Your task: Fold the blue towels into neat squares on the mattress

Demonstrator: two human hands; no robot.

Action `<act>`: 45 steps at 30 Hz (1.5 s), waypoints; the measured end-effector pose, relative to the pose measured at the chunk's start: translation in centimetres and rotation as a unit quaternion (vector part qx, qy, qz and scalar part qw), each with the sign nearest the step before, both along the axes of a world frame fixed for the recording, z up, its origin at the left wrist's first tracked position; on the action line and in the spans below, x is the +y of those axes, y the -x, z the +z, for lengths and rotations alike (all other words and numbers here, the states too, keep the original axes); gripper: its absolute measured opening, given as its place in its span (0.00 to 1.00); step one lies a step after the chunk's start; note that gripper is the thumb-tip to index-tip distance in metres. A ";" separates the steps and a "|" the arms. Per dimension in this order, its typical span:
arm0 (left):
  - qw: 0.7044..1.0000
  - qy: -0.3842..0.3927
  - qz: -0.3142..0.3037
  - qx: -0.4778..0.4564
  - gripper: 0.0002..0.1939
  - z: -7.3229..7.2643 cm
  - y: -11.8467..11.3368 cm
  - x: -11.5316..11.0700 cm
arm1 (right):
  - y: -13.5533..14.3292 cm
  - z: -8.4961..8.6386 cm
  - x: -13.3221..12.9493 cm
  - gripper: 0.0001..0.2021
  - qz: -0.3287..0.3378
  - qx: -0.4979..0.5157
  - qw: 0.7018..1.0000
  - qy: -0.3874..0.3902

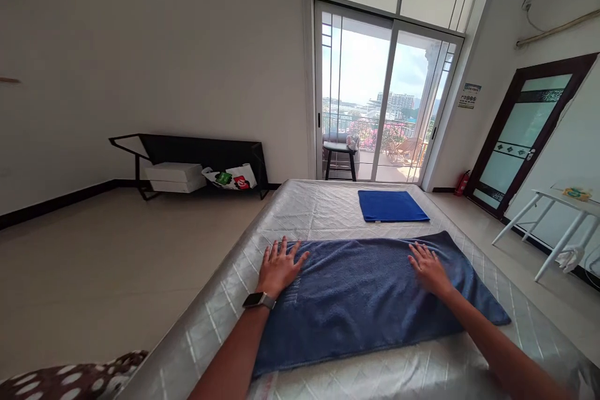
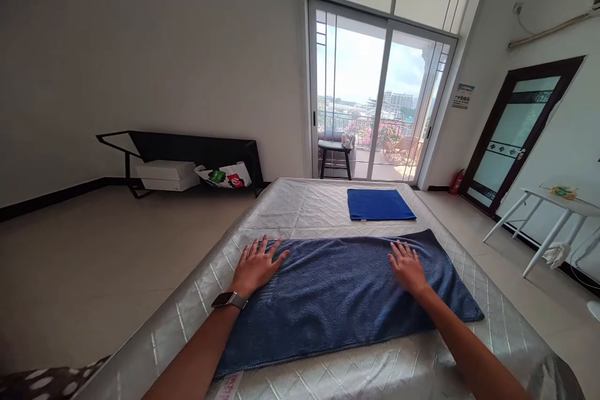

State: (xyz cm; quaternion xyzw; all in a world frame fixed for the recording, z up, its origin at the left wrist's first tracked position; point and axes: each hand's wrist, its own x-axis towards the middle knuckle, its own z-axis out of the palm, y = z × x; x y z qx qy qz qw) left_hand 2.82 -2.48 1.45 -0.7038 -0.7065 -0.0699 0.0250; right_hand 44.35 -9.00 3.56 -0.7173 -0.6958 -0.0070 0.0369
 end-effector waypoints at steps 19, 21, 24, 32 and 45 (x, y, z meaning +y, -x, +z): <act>0.970 0.056 -0.228 -0.064 0.34 -1.7 -6.8 -2.5 | 6.6 -1.1 -6.0 0.33 0.072 0.045 0.991 0.099; 0.969 0.062 -0.230 -0.072 0.34 -1.5 -6.8 -2.6 | 2.4 -1.2 -6.2 0.31 0.017 0.021 0.995 0.093; 0.967 0.074 -0.230 -0.077 0.34 -1.2 -6.9 -2.7 | -3.6 -1.4 -6.5 0.31 -0.063 -0.018 0.995 0.079; 0.969 0.060 -0.232 -0.066 0.34 -1.5 -6.7 -2.6 | -8.6 -2.3 -6.7 0.30 -0.092 -0.009 0.995 0.033; 0.964 0.085 -0.247 -0.044 0.33 1.2 -4.7 -3.9 | -9.3 -2.7 -8.0 0.28 -0.104 -0.012 0.994 0.016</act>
